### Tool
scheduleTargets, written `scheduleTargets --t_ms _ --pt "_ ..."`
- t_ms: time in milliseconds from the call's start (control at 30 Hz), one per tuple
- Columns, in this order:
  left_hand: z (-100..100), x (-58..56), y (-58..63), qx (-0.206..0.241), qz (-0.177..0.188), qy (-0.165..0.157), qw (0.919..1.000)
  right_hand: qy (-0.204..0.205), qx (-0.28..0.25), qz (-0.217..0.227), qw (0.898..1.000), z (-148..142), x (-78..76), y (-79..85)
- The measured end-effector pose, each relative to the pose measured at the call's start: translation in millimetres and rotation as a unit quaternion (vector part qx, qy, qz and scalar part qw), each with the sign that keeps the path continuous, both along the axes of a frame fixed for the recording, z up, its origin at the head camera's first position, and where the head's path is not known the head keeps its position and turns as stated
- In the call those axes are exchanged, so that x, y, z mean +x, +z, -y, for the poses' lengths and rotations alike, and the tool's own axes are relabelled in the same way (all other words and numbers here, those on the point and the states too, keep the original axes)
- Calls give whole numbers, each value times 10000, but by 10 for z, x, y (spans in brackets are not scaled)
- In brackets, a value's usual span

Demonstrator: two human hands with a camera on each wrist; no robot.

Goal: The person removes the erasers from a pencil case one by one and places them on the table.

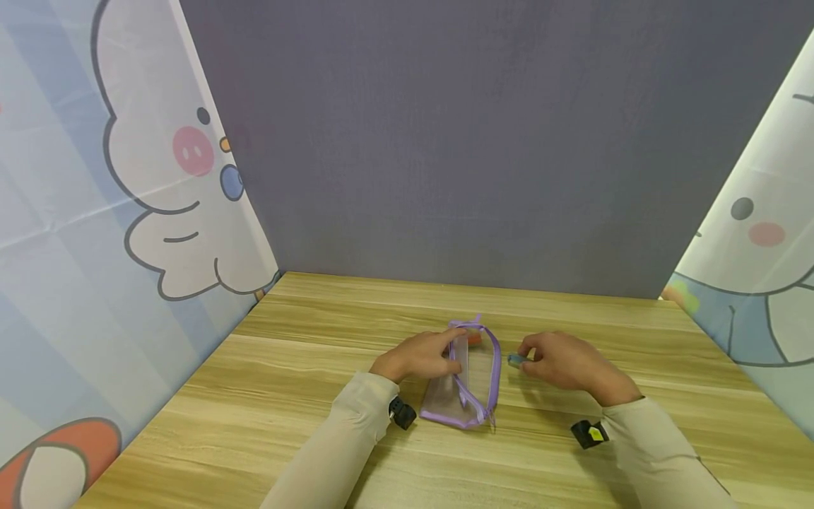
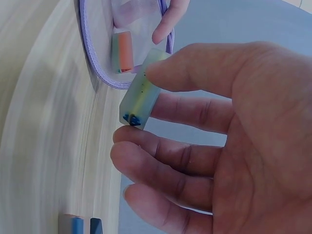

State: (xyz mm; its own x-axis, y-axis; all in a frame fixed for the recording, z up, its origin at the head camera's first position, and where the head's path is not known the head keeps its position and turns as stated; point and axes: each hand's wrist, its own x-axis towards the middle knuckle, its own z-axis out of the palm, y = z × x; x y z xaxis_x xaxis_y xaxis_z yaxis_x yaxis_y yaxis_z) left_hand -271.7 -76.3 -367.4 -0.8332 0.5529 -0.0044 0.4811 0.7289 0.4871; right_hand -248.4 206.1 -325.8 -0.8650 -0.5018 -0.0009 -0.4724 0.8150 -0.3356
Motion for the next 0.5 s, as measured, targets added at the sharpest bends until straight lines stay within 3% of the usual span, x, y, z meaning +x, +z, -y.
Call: scheduleTargets --t_ms 500 --pt "12 9 -14 -7 -67 -33 10000 -5 -36 14 10000 -80 30 14"
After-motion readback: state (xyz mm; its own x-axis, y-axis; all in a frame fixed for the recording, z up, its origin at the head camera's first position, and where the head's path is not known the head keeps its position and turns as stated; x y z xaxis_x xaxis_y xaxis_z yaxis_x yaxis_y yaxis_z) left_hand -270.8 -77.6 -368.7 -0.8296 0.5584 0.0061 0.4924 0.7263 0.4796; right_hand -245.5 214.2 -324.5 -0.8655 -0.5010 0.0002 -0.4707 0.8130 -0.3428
